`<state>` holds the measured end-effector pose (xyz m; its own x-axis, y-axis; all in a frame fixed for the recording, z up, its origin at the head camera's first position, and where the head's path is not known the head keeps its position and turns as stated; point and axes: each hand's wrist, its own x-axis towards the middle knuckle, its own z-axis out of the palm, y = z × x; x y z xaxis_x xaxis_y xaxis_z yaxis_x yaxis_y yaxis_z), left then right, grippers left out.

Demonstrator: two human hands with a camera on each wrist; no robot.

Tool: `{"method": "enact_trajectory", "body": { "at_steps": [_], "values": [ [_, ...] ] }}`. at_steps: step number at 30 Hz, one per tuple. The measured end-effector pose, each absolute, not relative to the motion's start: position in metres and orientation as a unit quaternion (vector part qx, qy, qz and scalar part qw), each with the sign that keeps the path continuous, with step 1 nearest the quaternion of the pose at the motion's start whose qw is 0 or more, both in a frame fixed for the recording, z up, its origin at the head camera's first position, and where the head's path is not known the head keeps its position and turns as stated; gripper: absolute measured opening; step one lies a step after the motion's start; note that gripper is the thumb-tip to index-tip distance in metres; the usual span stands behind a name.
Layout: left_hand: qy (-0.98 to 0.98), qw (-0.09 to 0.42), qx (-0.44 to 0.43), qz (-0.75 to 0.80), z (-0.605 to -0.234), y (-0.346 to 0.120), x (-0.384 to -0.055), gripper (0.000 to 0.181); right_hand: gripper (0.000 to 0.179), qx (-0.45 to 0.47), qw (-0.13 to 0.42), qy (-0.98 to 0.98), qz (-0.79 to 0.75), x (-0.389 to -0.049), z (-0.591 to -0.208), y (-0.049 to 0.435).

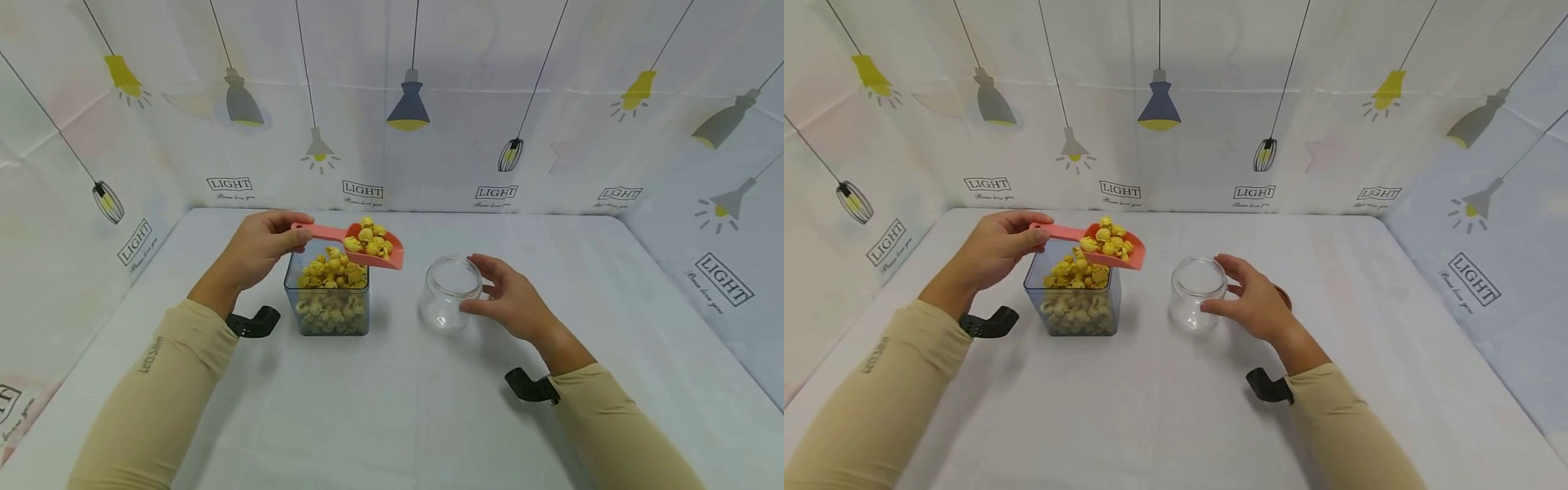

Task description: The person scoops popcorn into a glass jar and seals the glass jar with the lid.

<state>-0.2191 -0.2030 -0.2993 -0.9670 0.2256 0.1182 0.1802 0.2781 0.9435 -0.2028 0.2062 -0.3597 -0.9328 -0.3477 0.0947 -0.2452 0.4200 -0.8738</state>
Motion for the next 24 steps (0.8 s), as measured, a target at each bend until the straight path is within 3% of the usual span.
{"method": "enact_trajectory", "body": {
  "at_steps": [24],
  "values": [
    [0.804, 0.038, 0.139, 0.577, -0.294, -0.161, -0.231, 0.035, 0.084, -0.149, 0.05, 0.859, -0.488, -0.203, -0.364, 0.203]
  ]
}}
